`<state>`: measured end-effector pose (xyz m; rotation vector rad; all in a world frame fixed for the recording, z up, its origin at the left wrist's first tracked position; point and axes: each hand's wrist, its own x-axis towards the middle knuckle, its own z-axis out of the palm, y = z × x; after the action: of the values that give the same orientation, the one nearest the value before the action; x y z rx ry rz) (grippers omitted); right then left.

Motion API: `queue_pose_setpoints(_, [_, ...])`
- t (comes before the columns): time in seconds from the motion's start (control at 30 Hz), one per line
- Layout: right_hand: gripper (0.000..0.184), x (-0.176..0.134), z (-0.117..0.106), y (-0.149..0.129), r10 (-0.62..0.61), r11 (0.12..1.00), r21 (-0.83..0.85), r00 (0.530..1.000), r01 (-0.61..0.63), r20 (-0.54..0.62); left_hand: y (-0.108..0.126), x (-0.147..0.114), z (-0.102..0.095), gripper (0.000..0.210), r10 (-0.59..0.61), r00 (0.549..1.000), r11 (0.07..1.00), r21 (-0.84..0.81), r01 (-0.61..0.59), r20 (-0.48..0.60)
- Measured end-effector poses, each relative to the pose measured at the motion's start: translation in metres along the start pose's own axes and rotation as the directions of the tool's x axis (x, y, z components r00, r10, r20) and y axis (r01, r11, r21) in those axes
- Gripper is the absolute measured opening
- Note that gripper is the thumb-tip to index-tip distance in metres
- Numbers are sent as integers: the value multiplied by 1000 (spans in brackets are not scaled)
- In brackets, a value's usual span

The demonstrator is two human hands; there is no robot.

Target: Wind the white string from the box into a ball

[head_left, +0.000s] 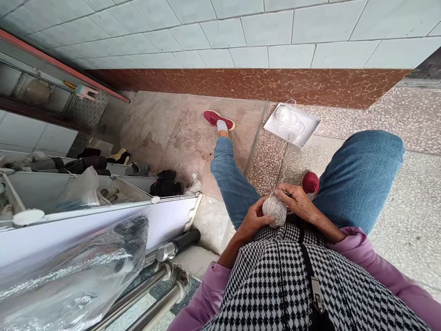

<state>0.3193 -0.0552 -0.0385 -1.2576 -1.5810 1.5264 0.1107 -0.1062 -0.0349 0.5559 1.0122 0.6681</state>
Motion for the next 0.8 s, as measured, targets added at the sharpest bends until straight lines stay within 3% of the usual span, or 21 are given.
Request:
queue_pose_setpoints(0.2, [51, 7, -4, 16, -17, 1000, -16, 999, 17, -31, 23, 16, 6, 80, 155, 984, 981, -105, -165, -92])
queue_pose_setpoints(0.33, [40, 4, 3, 17, -5, 992, -128, 991, 22, 136, 35, 38, 8, 74, 292, 937, 952, -32, -304, -191])
queue_pose_setpoints(0.43, [35, -4, 8, -1, 5, 979, -199, 964, 50, 268, 32, 54, 3, 72, 387, 872, 922, 116, -369, -300])
queue_pose_setpoints(0.5, [37, -9, 5, -17, -46, 983, -157, 950, 99, 309, 26, 60, -3, 74, 417, 850, 907, 204, -368, -321])
queue_pose_setpoints(0.57, [40, -10, -3, -31, -103, 989, -71, 955, 128, 279, 21, 59, -8, 75, 401, 864, 911, 232, -342, -304])
queue_pose_setpoints(0.63, [43, -7, -13, -37, -121, 992, -6, 976, 124, 183, 19, 52, -11, 76, 325, 915, 940, 189, -284, -238])
queue_pose_setpoints(0.7, [46, -2, -21, -36, -110, 994, 27, 991, 108, 74, 20, 43, -12, 75, 217, 967, 973, 109, -203, -133])
queue_pose_setpoints(0.8, [50, 5, -23, -25, -86, 992, 88, 996, 86, -9, 23, 32, -13, 72, 123, 992, 992, 17, -123, -12])
